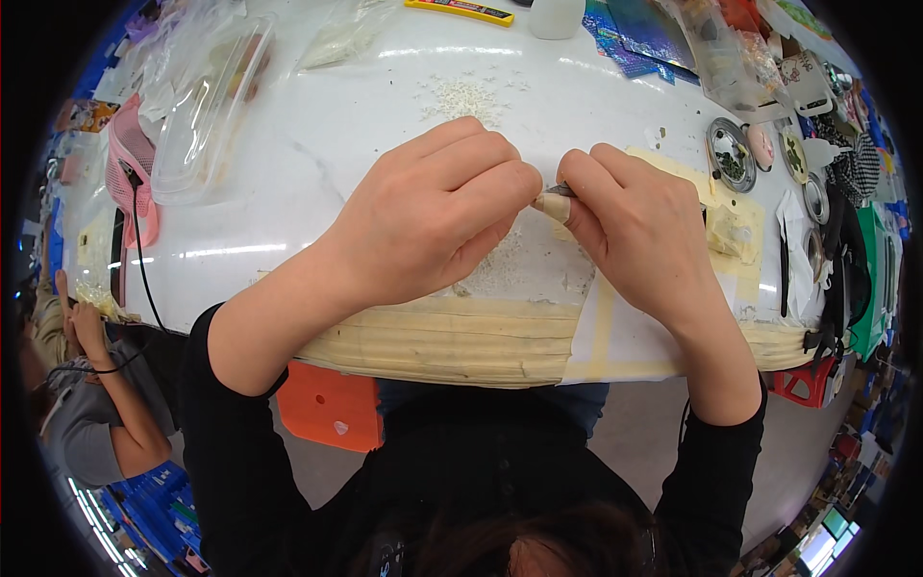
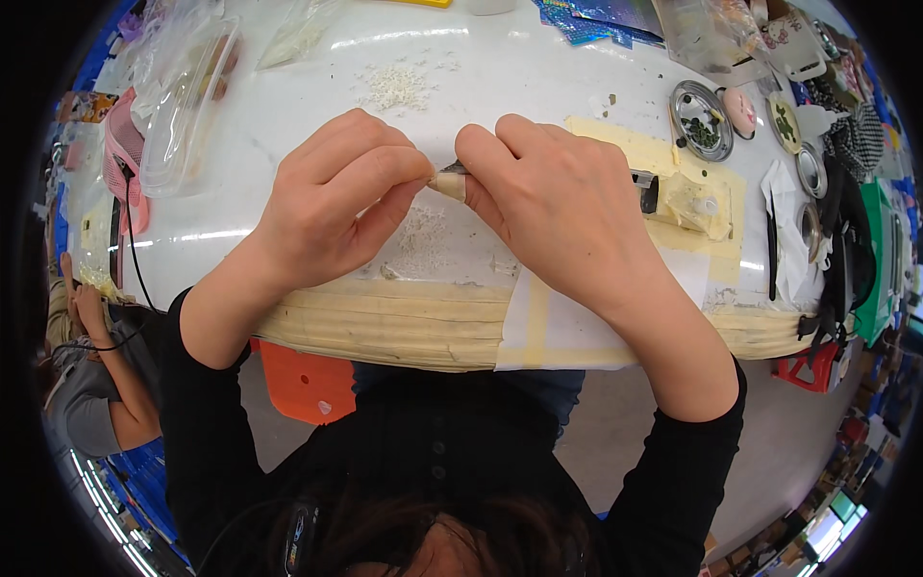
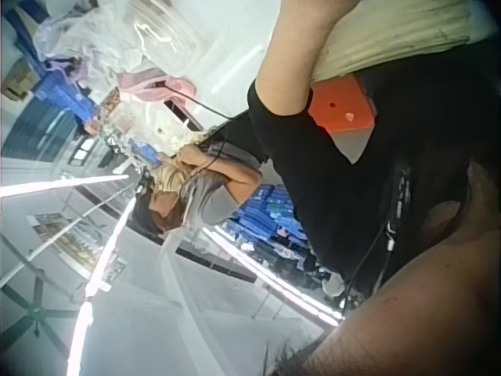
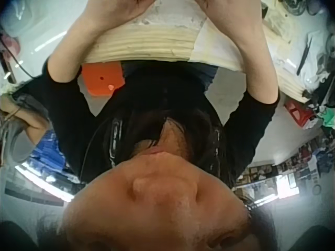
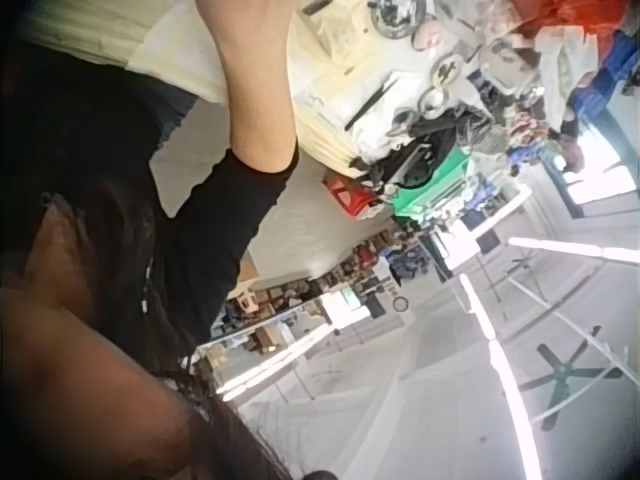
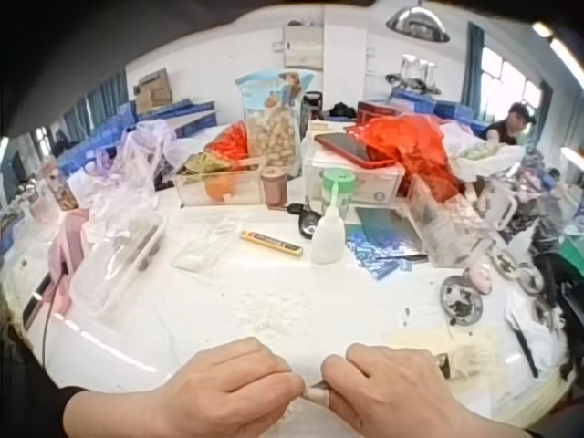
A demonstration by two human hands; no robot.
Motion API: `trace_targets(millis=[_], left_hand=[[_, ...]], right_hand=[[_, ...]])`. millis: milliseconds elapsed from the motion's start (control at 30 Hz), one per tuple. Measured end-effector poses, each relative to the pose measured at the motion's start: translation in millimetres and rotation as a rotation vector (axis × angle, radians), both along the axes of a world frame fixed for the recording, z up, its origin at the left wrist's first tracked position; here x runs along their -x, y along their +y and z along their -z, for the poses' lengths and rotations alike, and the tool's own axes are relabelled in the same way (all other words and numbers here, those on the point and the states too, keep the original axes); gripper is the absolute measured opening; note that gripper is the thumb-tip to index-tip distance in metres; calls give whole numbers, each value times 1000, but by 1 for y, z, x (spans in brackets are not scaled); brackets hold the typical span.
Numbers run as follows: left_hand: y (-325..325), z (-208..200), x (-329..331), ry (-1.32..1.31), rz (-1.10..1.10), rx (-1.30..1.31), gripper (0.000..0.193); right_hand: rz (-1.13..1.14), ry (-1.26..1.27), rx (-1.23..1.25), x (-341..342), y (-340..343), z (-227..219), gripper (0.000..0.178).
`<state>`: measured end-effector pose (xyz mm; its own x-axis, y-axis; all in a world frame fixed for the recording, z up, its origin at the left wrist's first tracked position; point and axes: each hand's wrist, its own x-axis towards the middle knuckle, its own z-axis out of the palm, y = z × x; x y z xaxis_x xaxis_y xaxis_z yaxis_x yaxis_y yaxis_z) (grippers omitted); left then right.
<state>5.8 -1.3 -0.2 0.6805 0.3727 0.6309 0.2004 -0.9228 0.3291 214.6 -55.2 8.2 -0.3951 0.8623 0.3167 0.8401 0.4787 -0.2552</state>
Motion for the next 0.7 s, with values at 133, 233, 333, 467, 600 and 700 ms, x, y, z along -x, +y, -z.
trace_targets(millis=[133, 233, 333, 467, 600, 700], left_hand=[[1, 0, 0, -9, 9, 4, 25], [-1, -1, 0, -14, 3, 31, 23], [0, -2, 0, -42, -52, 116, 17], [19, 7, 6, 19, -210, 230, 9], [30, 8, 11, 91, -367, 328, 9], [30, 6, 12, 118, -391, 320, 10]], right_hand=[[1, -7, -18, 0, -1, 0, 14], [-6, -2, -35, 1, 0, 0, 13], [-18, 9, -51, 0, 1, 0, 14], [-9, 25, -10, -2, 2, 0, 14], [-82, 123, 137, -1, 1, 0, 16], [-165, 137, 184, 0, 1, 2, 18]])
